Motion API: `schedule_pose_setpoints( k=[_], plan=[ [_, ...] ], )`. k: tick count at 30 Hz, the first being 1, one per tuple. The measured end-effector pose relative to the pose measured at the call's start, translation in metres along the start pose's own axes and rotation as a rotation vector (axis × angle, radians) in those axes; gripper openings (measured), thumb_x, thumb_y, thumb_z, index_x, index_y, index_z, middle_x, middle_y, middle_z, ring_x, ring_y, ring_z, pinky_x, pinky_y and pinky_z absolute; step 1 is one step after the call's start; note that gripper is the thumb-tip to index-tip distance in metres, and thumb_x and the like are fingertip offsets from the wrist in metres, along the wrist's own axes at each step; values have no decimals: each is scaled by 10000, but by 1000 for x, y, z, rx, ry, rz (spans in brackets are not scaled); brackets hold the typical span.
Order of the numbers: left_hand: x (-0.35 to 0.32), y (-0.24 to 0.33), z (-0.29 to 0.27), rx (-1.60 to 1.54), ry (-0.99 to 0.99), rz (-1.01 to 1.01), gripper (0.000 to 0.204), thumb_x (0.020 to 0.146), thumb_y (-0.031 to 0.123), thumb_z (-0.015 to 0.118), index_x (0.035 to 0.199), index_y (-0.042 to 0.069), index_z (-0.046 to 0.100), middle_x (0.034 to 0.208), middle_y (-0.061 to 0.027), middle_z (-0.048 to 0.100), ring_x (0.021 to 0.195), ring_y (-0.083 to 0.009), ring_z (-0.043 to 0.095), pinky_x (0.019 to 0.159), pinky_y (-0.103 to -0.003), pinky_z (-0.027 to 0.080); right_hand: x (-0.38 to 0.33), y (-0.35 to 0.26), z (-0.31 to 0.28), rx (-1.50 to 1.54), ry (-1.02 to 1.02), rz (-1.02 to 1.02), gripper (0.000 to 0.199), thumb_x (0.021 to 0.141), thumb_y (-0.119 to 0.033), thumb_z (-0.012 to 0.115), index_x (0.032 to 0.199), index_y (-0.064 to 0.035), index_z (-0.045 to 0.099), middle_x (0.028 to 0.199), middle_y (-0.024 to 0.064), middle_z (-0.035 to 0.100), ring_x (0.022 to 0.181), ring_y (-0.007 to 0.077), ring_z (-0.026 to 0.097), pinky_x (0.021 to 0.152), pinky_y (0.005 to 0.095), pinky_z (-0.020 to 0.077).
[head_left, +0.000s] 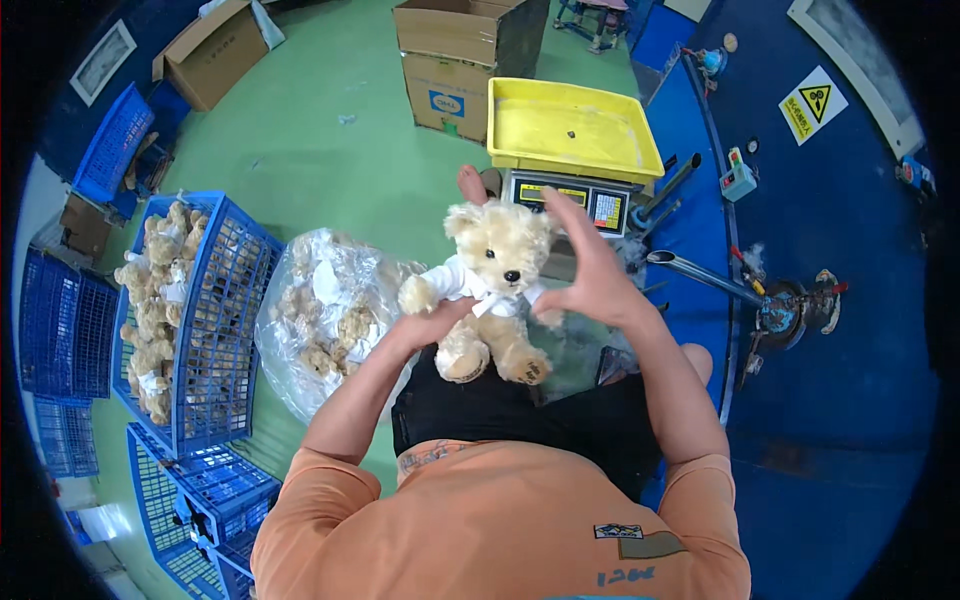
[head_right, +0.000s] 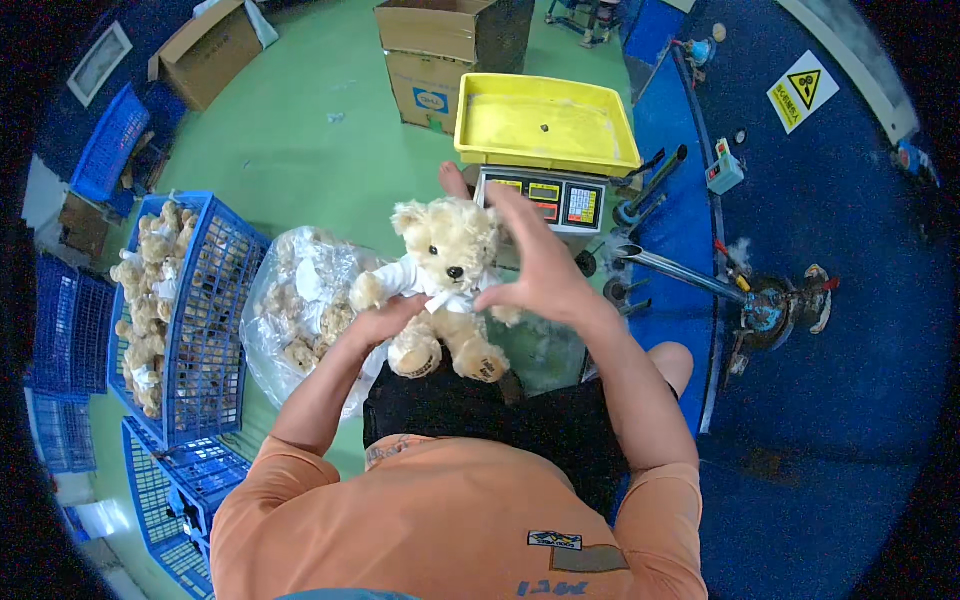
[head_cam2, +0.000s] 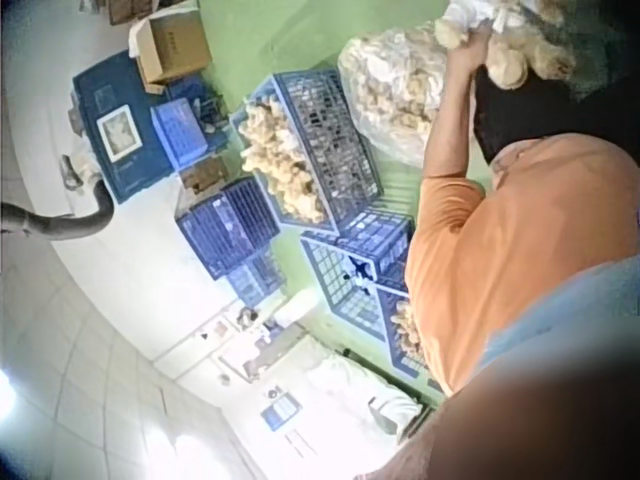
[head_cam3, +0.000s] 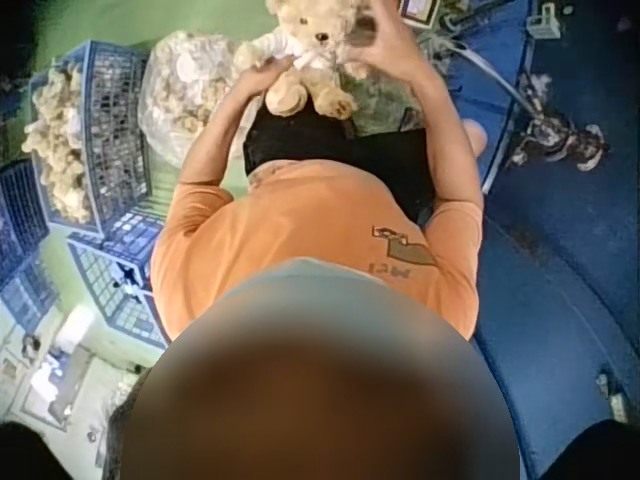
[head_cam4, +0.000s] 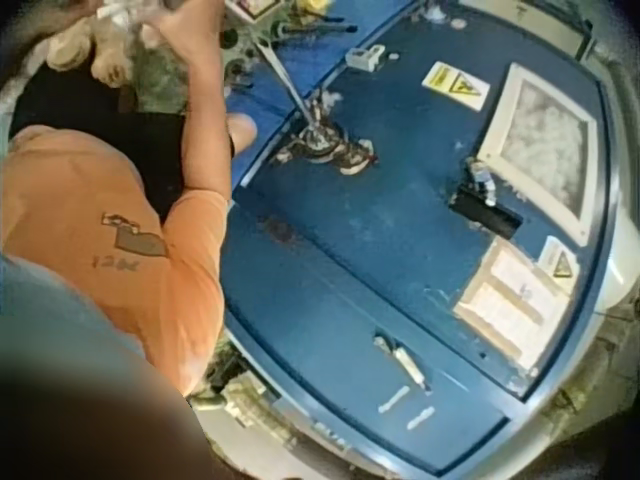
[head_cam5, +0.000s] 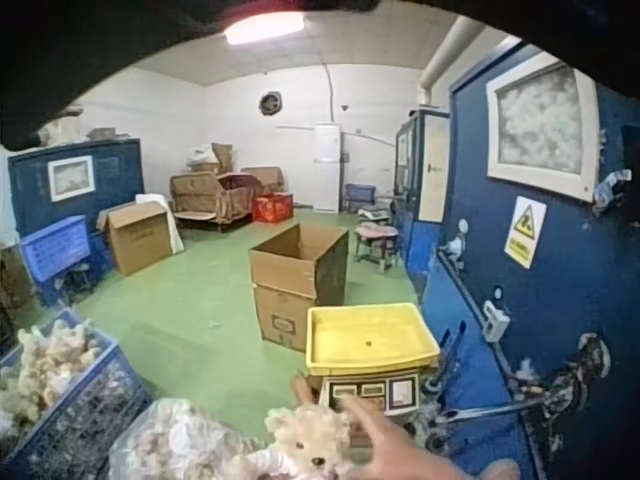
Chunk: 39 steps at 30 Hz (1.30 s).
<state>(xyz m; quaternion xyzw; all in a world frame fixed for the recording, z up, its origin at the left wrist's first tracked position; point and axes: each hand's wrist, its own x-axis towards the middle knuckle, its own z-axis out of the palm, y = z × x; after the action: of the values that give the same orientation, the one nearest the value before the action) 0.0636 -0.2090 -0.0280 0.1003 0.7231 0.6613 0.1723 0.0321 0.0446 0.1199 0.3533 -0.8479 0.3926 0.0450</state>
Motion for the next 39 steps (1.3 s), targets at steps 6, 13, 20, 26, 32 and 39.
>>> schedule_pose_setpoints(
  k=[6, 13, 20, 26, 32, 39],
  plan=[
    [-22, 50, 7, 49, -54, -249, 533, 1007, 334, 591, 1444, 45, 492, 1426, -111, 547, 1267, -191, 523, 1080, -306, 404, 16, 9, 17, -87, -172, 139, 890, 629, -144, 845, 1428, -86, 459, 1366, 139, 549, 1178, 344, 568, 1004, 400, 445],
    [-42, 32, -9, 87, 286, -370, 476, 917, 268, 709, 1312, 21, 616, 1282, -74, 655, 1118, -160, 615, 944, -304, 513, 27, 12, 45, -1, -63, 4, 976, 625, 7, 823, 1490, -71, 378, 1407, 159, 500, 1268, 318, 517, 1014, 428, 461],
    [-97, 28, -144, -398, 819, -317, 503, 907, 302, 704, 1268, -39, 626, 1156, -143, 673, 986, -180, 637, 823, -293, 538, -11, 55, 43, 134, -7, 384, 648, 884, -21, 643, 1485, -49, 403, 1398, 169, 512, 1228, 307, 552, 951, 407, 488],
    [-177, 21, -305, -727, 1784, 827, 336, 914, 89, 643, 1213, 51, 494, 882, -62, 595, 660, -122, 569, 549, -219, 432, -45, 84, 57, 119, -95, 466, 573, 896, -20, 626, 1444, -48, 459, 1367, 166, 533, 1191, 294, 571, 905, 382, 499],
    [-207, -94, -295, -488, 1606, 117, 72, 877, 77, 558, 934, 72, 602, 745, -40, 594, 620, -126, 533, 527, -232, 416, -35, 61, 75, 137, -188, 556, 526, 901, -18, 612, 1411, -46, 487, 1343, 153, 551, 1151, 285, 586, 894, 368, 499],
    [-125, -273, -145, 46, 1190, -549, 331, 843, 202, 645, 1073, -29, 705, 891, -124, 696, 759, -248, 629, 697, -338, 518, -32, 64, 79, 95, -279, 471, 433, 912, -41, 605, 1339, -27, 536, 1271, 141, 591, 1070, 265, 611, 865, 362, 503]
  ],
)
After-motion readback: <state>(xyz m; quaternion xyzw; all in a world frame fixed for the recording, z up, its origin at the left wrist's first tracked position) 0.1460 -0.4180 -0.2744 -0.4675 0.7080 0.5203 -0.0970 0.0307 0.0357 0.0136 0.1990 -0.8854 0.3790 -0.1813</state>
